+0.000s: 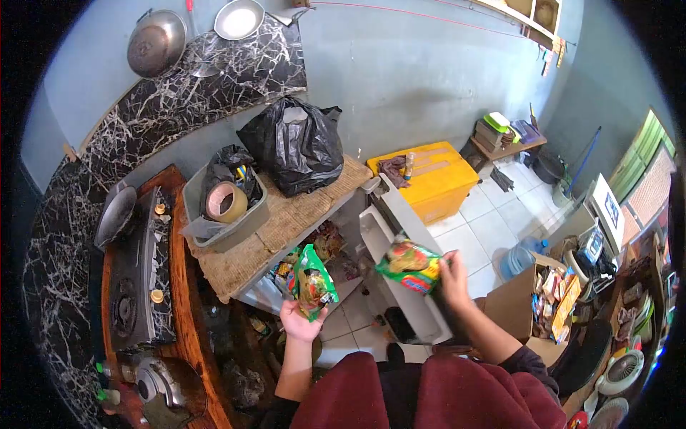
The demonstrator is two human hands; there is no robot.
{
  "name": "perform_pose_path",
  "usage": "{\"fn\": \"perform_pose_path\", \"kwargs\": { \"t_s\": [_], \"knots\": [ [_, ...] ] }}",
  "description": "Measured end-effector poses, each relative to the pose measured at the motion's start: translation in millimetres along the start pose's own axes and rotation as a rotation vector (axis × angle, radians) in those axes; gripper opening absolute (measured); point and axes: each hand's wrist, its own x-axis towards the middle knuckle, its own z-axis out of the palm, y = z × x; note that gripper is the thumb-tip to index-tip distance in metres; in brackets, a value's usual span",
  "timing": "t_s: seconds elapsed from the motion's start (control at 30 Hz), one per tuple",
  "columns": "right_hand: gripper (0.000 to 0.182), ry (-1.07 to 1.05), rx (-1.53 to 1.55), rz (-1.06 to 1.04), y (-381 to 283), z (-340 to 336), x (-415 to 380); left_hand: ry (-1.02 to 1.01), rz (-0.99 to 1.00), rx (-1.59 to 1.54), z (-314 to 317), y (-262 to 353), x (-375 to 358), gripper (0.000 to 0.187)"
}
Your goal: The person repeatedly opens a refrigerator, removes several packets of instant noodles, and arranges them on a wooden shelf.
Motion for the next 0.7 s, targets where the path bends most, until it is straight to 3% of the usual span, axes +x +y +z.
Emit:
{"fn": "perform_pose_path", "kwargs": {
  "t_s": [0.07,0.23,0.27,0.3,0.37,0.47,0.5,0.57,0.6,0.7],
  "knots": [
    [0.012,0.042,0.051,-0.053,-16,27,-22,0.003,-0.007,0.024,11,0,-4,0.041],
    [0.013,0.063,0.178,0.042,-70,96,-55,0.03,0.025,0.056,7,19,-25,0.037],
    [0.015,0.108,0.348,0.032,-64,119,-59,0.062,0.096,0.023,15,24,-34,0.037],
    [0.014,0.108,0.331,0.041,-82,125,-63,0.091,0.164,-0.011,23,28,-41,0.037],
    [0.011,0.134,0.57,0.085,-91,151,-66,0.006,0.233,0.035,25,45,-58,0.036],
    [0.009,-0.092,0.961,0.501,-93,163,-60,0.02,0.311,0.075,37,61,-73,0.037],
    [0.009,-0.08,0.97,0.486,-101,159,-51,0.031,0.347,0.082,36,63,-77,0.037],
    [0.012,-0.267,1.2,0.662,-117,141,-37,-0.015,0.358,0.098,40,61,-74,0.037],
    [0.012,-0.37,1.247,0.627,-111,132,-27,-0.019,0.353,0.077,44,57,-69,0.037],
    [0.009,-0.408,1.498,0.536,-103,104,6,0.025,0.341,0.089,54,39,-44,0.038]
  ]
}}
